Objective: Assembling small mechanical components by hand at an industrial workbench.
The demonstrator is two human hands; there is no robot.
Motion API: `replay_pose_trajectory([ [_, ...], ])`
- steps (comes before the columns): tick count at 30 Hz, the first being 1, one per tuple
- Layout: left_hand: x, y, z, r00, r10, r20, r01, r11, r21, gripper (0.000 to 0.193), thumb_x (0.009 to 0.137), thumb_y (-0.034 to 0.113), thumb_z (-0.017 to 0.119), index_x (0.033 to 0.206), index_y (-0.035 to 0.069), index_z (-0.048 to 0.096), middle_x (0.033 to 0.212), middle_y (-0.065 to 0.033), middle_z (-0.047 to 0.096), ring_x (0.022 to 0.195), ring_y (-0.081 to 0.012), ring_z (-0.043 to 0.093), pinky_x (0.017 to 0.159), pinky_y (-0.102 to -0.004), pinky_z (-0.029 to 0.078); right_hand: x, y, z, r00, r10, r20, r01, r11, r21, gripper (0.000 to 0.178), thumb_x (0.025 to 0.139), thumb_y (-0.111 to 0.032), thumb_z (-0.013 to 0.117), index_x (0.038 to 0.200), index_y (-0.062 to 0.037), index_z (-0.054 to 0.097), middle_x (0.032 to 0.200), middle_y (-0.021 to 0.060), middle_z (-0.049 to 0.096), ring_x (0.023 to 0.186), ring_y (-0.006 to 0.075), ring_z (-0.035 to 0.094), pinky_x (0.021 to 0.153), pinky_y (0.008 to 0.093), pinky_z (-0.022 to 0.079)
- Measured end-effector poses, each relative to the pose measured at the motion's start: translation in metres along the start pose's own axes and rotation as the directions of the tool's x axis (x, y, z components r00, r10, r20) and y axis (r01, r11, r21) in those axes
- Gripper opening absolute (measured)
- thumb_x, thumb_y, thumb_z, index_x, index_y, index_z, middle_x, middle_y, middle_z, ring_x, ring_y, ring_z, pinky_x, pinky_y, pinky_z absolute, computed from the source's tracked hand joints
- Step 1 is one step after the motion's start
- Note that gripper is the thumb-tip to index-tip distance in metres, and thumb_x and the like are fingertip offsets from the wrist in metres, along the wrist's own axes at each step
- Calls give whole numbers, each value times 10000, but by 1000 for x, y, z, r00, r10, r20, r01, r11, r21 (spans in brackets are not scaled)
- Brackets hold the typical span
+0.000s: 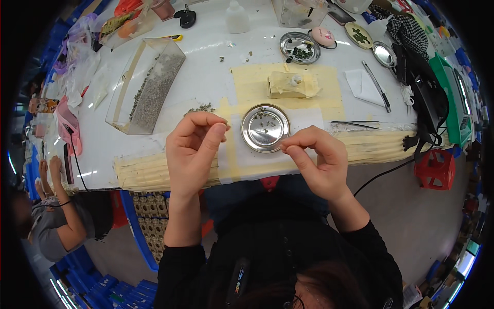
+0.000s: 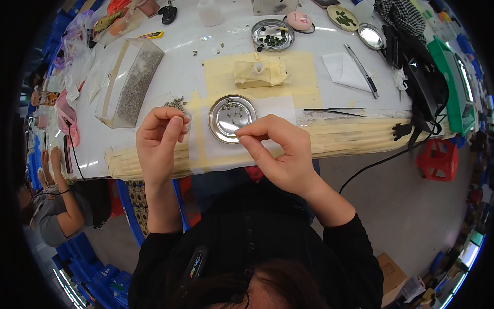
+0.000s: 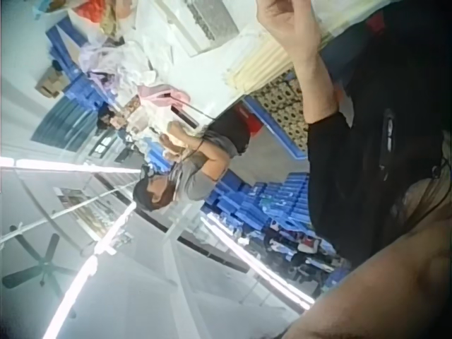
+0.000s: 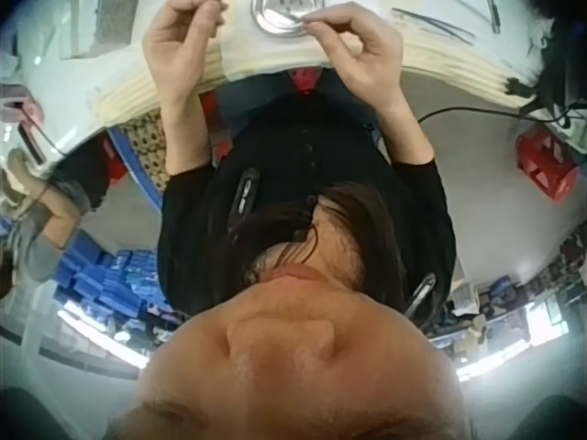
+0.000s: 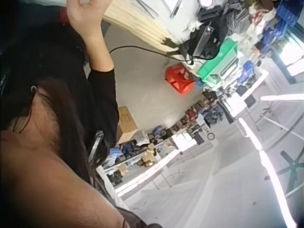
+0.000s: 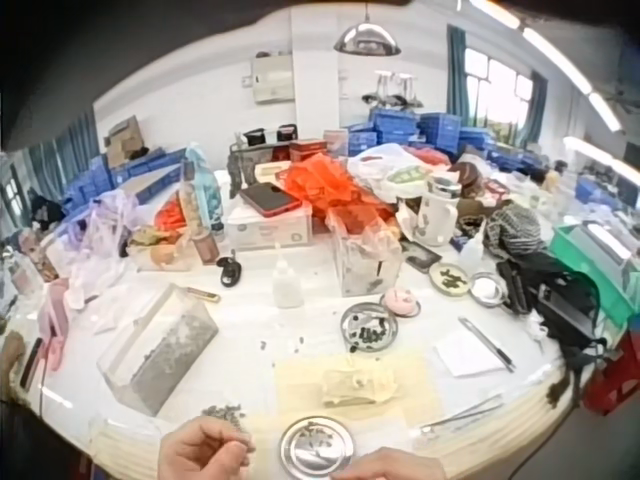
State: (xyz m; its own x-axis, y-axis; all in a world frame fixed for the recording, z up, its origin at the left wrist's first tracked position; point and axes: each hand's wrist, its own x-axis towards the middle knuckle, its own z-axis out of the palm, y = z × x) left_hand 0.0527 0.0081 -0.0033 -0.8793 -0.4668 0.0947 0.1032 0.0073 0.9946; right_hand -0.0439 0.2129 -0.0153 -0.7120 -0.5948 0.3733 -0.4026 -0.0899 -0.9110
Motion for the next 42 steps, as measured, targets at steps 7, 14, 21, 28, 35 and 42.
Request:
replay_pose_trajectory([
  [7, -1, -4, 26, 887, -279, 367, 459, 610, -646, 124, 963, 135, 574, 1004, 22, 607, 863, -38, 635, 723, -66, 541, 659, -217, 437, 26, -14, 21, 955, -289, -73, 270, 942, -200, 191, 780, 34, 692, 964, -15, 688, 842, 95, 637, 702, 201, 629, 616, 279, 506],
  [14, -5, -7, 37, 878, -305, 368, 477, 603, -640, 132, 961, 135, 584, 1016, 20, 617, 821, -10, 600, 720, -71, 521, 658, -219, 429, 29, -10, 16, 953, -299, -51, 282, 934, -219, 230, 757, 42, 705, 975, -30, 692, 832, 90, 625, 694, 197, 623, 599, 281, 500],
  [21, -10, -9, 39, 905, -304, 298, 426, 659, -620, 132, 948, 124, 605, 1009, 14, 641, 825, -25, 628, 722, -76, 538, 647, -216, 435, 27, -11, 15, 961, -271, -48, 257, 948, -188, 156, 760, 60, 696, 895, -12, 664, 819, 88, 616, 671, 180, 617, 580, 267, 493],
  [28, -13, -7, 39, 941, -211, 263, 325, 778, -537, 132, 904, 46, 646, 1027, 0, 649, 863, -45, 662, 742, -81, 569, 667, -211, 454, 26, -11, 10, 977, -207, -45, 201, 974, -103, 138, 771, 60, 685, 890, -1, 651, 825, 83, 618, 694, 156, 622, 600, 252, 495],
  [35, -7, -13, 43, 934, 352, 64, -355, 934, 43, 184, 789, -54, 719, 967, -19, 685, 857, -71, 662, 752, -136, 620, 694, -232, 490, 19, -6, 13, 999, 19, -47, -10, 982, 188, 84, 820, 20, 670, 899, 11, 643, 861, 79, 624, 746, 133, 634, 661, 249, 515],
  [42, -7, -1, 42, 843, 523, 121, -530, 773, 349, 229, 733, -66, 748, 952, -13, 708, 858, -102, 654, 750, -171, 626, 643, -256, 492, 21, -11, 9, 994, -106, -38, 105, 994, -4, 93, 808, 43, 673, 892, 15, 644, 842, 88, 628, 718, 151, 634, 641, 253, 515],
])
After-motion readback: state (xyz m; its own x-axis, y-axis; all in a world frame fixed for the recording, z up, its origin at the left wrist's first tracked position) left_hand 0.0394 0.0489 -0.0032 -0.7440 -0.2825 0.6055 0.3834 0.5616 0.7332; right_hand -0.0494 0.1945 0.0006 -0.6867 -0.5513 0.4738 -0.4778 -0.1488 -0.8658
